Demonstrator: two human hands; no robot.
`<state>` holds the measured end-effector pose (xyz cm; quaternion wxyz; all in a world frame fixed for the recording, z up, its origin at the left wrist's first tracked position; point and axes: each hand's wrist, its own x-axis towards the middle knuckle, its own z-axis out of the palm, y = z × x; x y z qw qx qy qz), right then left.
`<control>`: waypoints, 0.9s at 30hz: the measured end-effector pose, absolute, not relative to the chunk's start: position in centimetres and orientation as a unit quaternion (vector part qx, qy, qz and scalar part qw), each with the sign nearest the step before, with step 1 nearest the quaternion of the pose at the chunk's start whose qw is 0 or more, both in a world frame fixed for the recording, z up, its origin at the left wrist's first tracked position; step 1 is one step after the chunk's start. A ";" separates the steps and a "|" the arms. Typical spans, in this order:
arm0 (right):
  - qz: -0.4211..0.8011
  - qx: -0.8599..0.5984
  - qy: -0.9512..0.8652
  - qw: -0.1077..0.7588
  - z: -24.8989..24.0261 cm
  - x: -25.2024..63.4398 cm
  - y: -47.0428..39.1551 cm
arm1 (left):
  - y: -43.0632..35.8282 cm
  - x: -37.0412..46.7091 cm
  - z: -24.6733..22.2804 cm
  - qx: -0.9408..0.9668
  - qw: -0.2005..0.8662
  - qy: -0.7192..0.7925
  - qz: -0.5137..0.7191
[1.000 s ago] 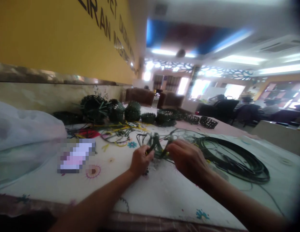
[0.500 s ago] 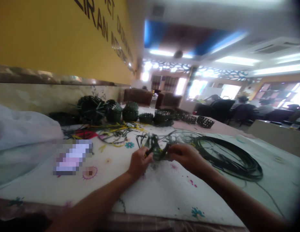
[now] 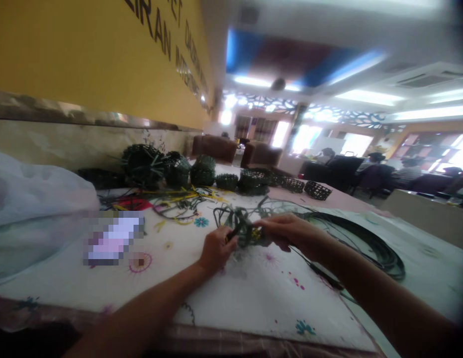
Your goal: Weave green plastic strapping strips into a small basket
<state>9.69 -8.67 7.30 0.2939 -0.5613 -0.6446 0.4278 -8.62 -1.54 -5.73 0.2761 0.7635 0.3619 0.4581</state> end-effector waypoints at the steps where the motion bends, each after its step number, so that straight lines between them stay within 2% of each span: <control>1: 0.438 -0.555 -0.651 0.277 7.2 9.5 -9.1 | -1.5 -8.6 -5.7 0.762 0.281 0.363 0.458; 7: 0.432 -0.564 -0.684 0.166 5.9 8.6 -10.4 | -1.6 -8.6 -5.8 0.773 0.245 0.363 0.459; 13: 0.407 -0.591 -0.669 0.194 6.4 9.2 -9.0 | -1.9 -8.0 -6.6 0.822 0.167 0.336 0.428; 18: 0.420 -0.616 -0.644 0.172 7.7 9.9 -7.7 | -2.0 -7.7 -7.0 0.841 0.130 0.324 0.412; 24: 0.468 -0.515 -0.701 0.156 8.0 9.7 -7.9 | -1.9 -7.9 -7.2 0.856 0.113 0.308 0.400; 27: 0.505 -0.515 -0.675 0.155 7.2 9.4 -8.2 | -1.9 -7.9 -7.3 0.866 0.097 0.297 0.390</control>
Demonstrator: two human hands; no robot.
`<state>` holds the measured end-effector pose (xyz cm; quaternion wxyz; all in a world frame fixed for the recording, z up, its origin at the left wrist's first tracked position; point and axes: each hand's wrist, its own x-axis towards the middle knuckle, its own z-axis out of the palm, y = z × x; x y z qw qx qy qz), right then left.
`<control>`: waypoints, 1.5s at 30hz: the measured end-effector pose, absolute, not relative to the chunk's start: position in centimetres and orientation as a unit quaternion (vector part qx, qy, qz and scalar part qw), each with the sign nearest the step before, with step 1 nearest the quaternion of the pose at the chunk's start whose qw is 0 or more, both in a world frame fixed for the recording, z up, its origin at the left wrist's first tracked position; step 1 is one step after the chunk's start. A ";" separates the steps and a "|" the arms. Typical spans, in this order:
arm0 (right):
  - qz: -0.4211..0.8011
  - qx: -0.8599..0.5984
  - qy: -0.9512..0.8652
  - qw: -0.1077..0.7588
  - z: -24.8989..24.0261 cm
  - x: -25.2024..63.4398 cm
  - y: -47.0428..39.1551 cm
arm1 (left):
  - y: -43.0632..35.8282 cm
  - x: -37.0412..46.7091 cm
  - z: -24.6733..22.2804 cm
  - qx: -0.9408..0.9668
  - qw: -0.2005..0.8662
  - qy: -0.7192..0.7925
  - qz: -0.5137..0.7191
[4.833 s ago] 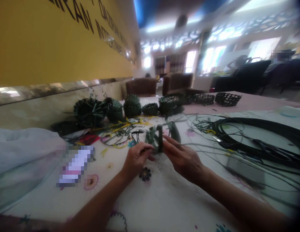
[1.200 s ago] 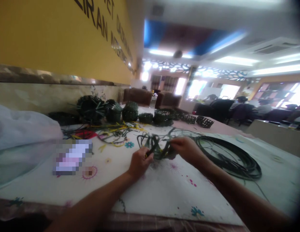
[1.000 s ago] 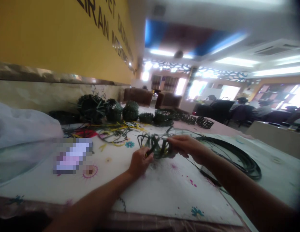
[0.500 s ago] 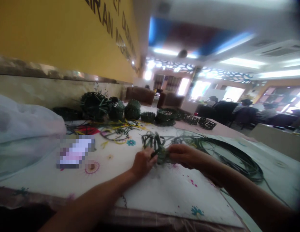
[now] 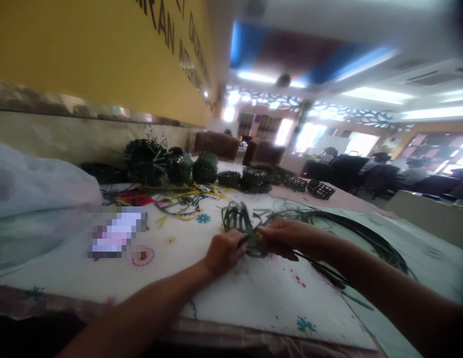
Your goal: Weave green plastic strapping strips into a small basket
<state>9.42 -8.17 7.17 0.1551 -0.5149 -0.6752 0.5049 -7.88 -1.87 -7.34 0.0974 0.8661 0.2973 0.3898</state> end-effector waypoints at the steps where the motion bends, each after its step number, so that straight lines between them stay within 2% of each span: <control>1: 0.515 -0.523 -0.660 0.158 6.9 9.4 -8.2 | -1.9 -7.9 -7.4 0.870 0.090 0.295 0.385; 6: 0.549 -0.539 -0.625 0.132 6.1 9.9 -8.0 | -2.1 -7.9 -7.5 0.897 0.039 0.274 0.345; 12: 0.532 -0.591 -0.601 0.080 6.4 10.3 -7.8 | -2.5 -7.9 -7.3 0.918 -0.005 0.245 0.313; 15: 0.463 -0.649 -0.603 0.043 7.0 10.1 -7.4 | -2.6 -7.9 -7.3 0.920 -0.007 0.239 0.311; 20: 0.291 -0.670 -0.674 -0.105 8.1 10.6 -5.7 | -2.6 -7.8 -7.4 0.923 -0.009 0.225 0.312; 22: 0.239 -0.670 -0.691 -0.130 8.6 10.9 -4.8 | -2.6 -7.8 -7.4 0.923 -0.007 0.224 0.312; 31: 0.018 -0.645 -0.755 -0.118 10.5 7.5 -4.6 | -2.6 -7.8 -7.5 0.924 -0.004 0.233 0.305; 36: -0.076 -0.614 -0.769 -0.158 10.3 5.7 -4.9 | -2.6 -7.8 -7.6 0.925 -0.014 0.235 0.297; 45: -0.098 -0.582 -0.789 -0.171 8.8 5.6 -3.2 | -2.6 -7.6 -7.9 0.929 -0.016 0.237 0.284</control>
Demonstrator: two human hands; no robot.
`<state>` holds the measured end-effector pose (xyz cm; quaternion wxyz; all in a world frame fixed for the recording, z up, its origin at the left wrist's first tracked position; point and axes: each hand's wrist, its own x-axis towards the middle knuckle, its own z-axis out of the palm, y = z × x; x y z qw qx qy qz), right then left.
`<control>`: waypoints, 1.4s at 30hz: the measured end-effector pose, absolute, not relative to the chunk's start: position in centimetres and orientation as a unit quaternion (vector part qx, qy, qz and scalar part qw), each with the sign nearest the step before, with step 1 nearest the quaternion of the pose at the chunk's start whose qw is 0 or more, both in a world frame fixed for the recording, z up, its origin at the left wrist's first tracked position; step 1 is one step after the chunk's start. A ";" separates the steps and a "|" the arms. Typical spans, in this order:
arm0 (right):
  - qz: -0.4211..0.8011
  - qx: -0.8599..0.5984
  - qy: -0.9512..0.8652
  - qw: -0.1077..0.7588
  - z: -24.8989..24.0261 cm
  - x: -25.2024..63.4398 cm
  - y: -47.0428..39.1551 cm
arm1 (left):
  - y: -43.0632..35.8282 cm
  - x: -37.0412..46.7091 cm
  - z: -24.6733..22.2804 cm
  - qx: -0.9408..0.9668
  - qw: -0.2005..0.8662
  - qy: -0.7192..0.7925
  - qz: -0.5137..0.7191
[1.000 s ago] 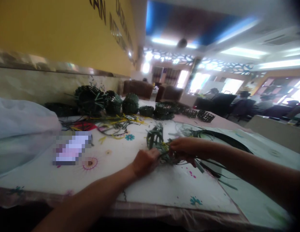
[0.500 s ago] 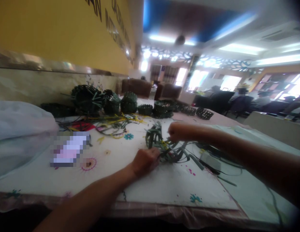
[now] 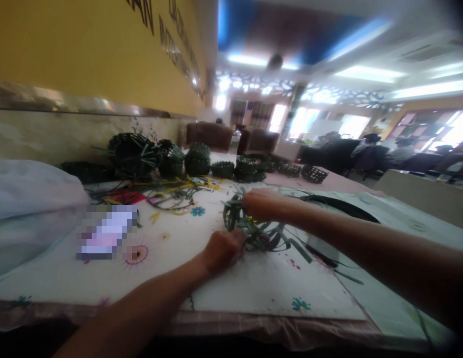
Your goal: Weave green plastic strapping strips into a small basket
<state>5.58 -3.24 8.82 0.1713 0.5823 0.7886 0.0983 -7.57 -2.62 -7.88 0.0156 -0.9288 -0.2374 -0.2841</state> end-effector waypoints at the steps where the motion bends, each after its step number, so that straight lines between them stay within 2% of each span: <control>1: 0.102 0.580 0.790 0.173 8.8 5.3 -3.2 | -2.6 -7.6 -7.9 -0.930 0.024 -0.238 -0.277; 8: 0.113 0.579 0.785 0.190 8.9 3.5 -3.4 | -2.6 -7.5 -7.8 -0.931 0.029 -0.254 -0.260; 24: 0.139 0.651 0.737 0.118 7.7 6.6 -1.9 | -2.4 -7.5 -7.6 -0.900 -0.021 -0.297 -0.319; 30: 0.149 0.612 0.771 0.097 7.2 5.2 -3.0 | -2.4 -7.6 -7.8 -0.910 0.013 -0.291 -0.296; 38: 0.120 0.552 0.824 0.035 8.7 4.6 -5.8 | -2.2 -7.5 -7.8 -0.894 -0.016 -0.318 -0.316; 42: 0.104 0.567 0.815 0.057 8.9 4.2 -6.9 | -2.4 -7.5 -7.6 -0.894 -0.017 -0.314 -0.318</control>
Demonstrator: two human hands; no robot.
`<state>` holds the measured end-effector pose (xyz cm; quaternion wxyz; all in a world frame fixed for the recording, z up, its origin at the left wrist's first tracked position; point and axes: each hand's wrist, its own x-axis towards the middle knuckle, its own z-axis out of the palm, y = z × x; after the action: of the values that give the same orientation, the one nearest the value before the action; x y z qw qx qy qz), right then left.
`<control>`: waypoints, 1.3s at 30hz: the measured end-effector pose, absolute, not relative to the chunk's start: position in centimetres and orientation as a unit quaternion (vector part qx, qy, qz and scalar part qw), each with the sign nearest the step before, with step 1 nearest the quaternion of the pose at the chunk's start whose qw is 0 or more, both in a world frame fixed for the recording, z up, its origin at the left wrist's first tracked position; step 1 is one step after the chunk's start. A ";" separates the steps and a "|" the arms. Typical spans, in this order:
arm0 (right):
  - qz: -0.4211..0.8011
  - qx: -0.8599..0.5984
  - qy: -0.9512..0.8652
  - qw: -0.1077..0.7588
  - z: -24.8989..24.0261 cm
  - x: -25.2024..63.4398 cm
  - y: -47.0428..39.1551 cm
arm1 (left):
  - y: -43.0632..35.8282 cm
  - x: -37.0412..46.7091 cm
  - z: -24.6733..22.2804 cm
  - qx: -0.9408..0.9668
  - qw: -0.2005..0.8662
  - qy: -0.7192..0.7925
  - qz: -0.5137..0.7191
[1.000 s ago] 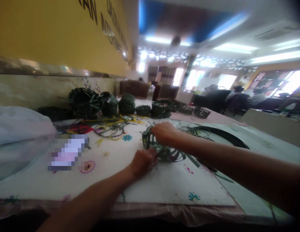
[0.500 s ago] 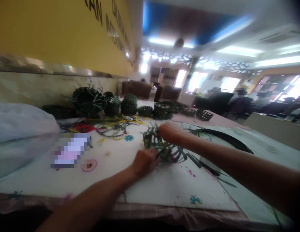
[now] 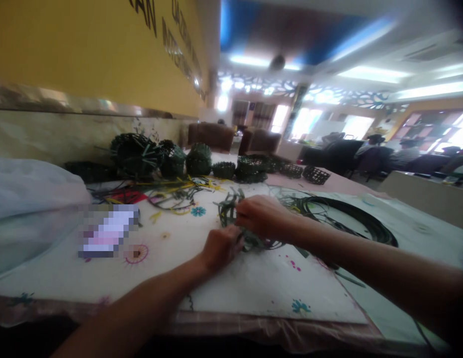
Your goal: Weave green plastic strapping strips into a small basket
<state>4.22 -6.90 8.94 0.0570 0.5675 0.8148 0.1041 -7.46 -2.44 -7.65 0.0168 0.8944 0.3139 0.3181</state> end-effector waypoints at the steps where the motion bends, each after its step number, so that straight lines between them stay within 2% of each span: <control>1: 0.105 0.572 0.810 0.074 9.0 4.1 -7.0 | -2.5 -7.4 -7.7 0.896 0.014 0.311 0.317; 7: 0.091 0.573 0.796 0.176 9.2 3.8 -6.6 | -2.6 -7.3 -8.2 0.893 0.010 0.315 0.320; 12: 0.093 0.568 0.791 0.207 8.7 4.8 -7.0 | -2.4 -7.3 -8.1 0.883 0.025 0.324 0.338; 18: 0.037 0.578 0.798 0.163 8.5 7.6 -6.9 | -2.4 -7.4 -7.2 0.869 0.054 0.344 0.351; 23: 0.046 0.547 0.829 0.110 8.1 8.6 -7.2 | -2.5 -7.5 -6.7 0.858 0.064 0.360 0.360; 29: 0.089 0.497 0.855 0.123 7.6 7.9 -7.5 | -2.7 -7.5 -6.9 0.862 0.057 0.354 0.358; 34: 0.095 0.531 0.831 0.133 7.1 7.8 -7.3 | -2.6 -7.5 -7.0 0.864 0.054 0.353 0.355; 39: 0.052 0.524 0.846 0.088 6.8 8.2 -7.1 | -2.4 -7.6 -6.8 0.862 0.062 0.353 0.358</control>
<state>8.19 -7.08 6.83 0.0879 0.5240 0.8456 0.0517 -7.63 -2.44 -6.85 0.0620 0.8619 0.3533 0.3585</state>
